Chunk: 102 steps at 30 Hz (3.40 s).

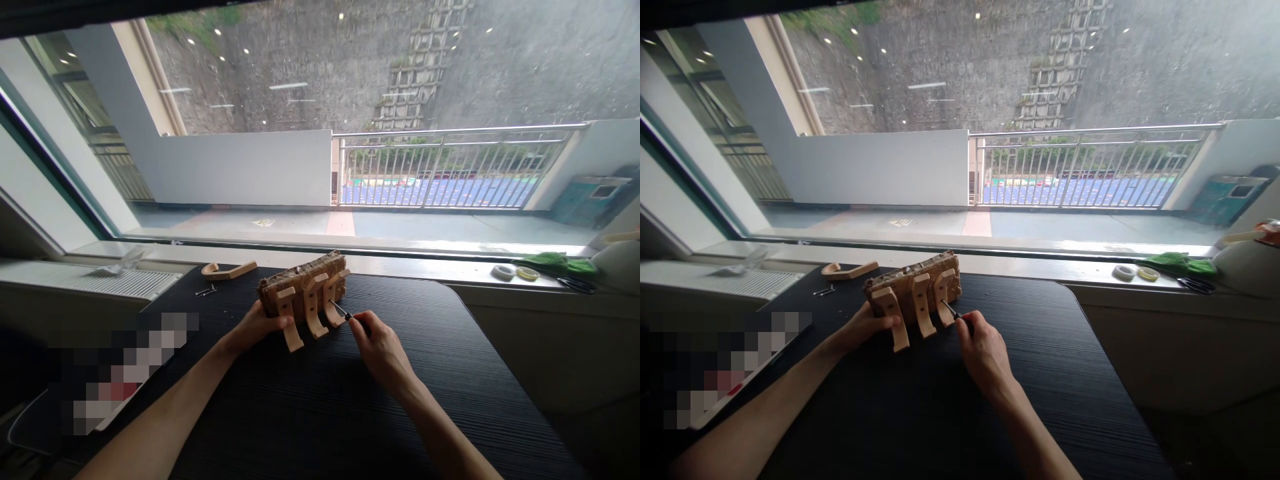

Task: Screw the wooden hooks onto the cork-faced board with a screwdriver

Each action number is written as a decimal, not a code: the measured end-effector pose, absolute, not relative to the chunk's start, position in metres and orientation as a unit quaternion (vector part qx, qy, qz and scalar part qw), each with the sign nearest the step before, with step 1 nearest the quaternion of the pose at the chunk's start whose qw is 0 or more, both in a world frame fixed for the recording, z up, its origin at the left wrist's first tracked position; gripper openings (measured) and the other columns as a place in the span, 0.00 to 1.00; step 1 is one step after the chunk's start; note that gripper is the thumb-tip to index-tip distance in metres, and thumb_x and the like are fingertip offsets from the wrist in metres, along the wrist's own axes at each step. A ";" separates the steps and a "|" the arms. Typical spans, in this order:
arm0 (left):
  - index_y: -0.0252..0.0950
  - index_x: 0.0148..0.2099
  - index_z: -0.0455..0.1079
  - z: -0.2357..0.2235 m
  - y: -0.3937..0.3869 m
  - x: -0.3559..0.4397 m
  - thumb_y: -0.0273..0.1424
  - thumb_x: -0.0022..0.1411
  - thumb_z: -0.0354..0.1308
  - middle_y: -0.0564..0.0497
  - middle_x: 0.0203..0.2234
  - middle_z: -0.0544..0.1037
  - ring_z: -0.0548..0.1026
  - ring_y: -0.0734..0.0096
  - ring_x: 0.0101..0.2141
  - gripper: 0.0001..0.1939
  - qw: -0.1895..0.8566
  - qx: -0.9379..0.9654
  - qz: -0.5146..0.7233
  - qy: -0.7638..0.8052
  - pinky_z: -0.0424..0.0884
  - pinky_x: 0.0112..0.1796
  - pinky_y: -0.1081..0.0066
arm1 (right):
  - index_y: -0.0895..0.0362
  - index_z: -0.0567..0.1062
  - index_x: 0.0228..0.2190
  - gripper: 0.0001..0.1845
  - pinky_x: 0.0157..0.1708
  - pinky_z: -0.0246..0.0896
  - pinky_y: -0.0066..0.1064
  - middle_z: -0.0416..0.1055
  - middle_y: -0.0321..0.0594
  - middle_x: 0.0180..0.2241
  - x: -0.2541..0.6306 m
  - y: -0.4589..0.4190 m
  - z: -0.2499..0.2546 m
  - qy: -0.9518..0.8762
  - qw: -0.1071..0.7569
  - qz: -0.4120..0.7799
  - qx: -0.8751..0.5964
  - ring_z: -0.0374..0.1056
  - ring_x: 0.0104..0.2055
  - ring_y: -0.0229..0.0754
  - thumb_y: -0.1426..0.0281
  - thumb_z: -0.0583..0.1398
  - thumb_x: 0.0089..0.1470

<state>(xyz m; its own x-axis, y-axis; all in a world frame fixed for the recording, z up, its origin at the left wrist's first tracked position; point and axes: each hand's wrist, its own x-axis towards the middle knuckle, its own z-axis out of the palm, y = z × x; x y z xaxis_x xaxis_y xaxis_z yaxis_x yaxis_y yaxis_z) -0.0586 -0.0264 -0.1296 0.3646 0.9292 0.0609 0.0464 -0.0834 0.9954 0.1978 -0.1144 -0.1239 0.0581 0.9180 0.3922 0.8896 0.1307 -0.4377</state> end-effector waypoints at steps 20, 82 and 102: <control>0.34 0.49 0.71 -0.128 -0.029 -0.059 0.30 0.48 0.68 0.47 0.43 0.79 0.74 0.54 0.46 0.24 0.570 0.622 0.393 0.366 0.72 0.45 0.65 | 0.56 0.70 0.41 0.11 0.27 0.59 0.27 0.77 0.38 0.32 0.193 -0.117 -0.123 -0.703 0.292 0.025 -0.648 0.73 0.32 0.41 0.67 0.51 0.60; 0.31 0.45 0.73 -0.127 -0.030 -0.058 0.30 0.45 0.69 0.45 0.39 0.79 0.76 0.53 0.43 0.22 0.565 0.610 0.406 0.379 0.72 0.44 0.61 | 0.57 0.67 0.50 0.19 0.32 0.60 0.30 0.69 0.44 0.42 0.203 -0.116 -0.122 -0.724 0.334 0.043 -0.602 0.69 0.36 0.42 0.72 0.50 0.58; 0.33 0.47 0.72 -0.124 -0.031 -0.057 0.30 0.45 0.69 0.45 0.41 0.79 0.75 0.52 0.45 0.24 0.568 0.612 0.403 0.375 0.72 0.45 0.61 | 0.51 0.75 0.42 0.17 0.29 0.61 0.30 0.77 0.39 0.35 0.206 -0.114 -0.124 -0.686 0.340 0.055 -0.641 0.73 0.34 0.44 0.61 0.51 0.59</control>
